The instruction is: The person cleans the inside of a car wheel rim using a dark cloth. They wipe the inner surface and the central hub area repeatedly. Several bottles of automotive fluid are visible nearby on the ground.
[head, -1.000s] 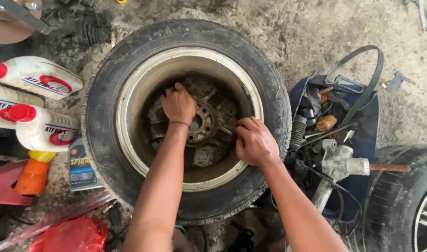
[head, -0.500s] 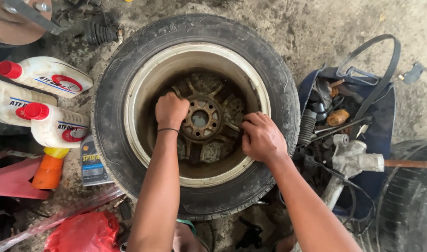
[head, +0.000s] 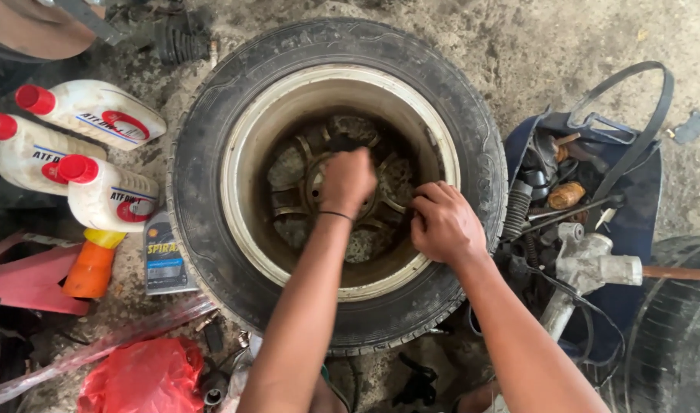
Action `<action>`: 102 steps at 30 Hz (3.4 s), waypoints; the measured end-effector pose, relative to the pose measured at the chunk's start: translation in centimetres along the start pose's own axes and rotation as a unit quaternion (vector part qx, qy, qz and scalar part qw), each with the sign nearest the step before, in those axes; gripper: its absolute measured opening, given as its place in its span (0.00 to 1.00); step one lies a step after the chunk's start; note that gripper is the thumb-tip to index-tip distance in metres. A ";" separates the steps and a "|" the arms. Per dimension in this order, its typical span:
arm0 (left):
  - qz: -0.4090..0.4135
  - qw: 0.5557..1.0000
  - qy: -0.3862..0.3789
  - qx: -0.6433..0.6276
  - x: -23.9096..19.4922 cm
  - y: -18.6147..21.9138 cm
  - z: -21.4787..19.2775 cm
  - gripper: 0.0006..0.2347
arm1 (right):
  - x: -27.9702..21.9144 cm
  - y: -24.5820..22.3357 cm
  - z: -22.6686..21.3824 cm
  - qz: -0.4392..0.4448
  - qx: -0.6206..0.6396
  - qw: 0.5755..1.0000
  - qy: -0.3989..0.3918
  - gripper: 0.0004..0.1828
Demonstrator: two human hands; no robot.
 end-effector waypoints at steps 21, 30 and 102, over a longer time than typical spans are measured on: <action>-0.057 0.793 0.345 -0.499 -4.4 -8.9 -10.0 0.09 | 0.1 -0.3 -0.7 -0.014 0.019 0.999 0.026 0.01; -0.068 0.995 0.067 -0.029 -2.5 -10.3 -2.0 0.11 | 0.0 -0.3 -0.1 -0.013 -0.001 1.000 0.008 0.01; 0.126 0.987 -0.005 0.103 0.4 -1.3 0.9 0.17 | -0.1 0.2 0.1 0.005 0.019 1.000 0.025 0.03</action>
Point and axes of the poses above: each hand's wrist, its own x-axis towards the middle knuckle, its own z-axis out of the palm, y = z × x, the point moved 8 cm from there along x, towards the middle knuckle, and after that the axes turned 4 degrees about -x, right-handed, at the moved point
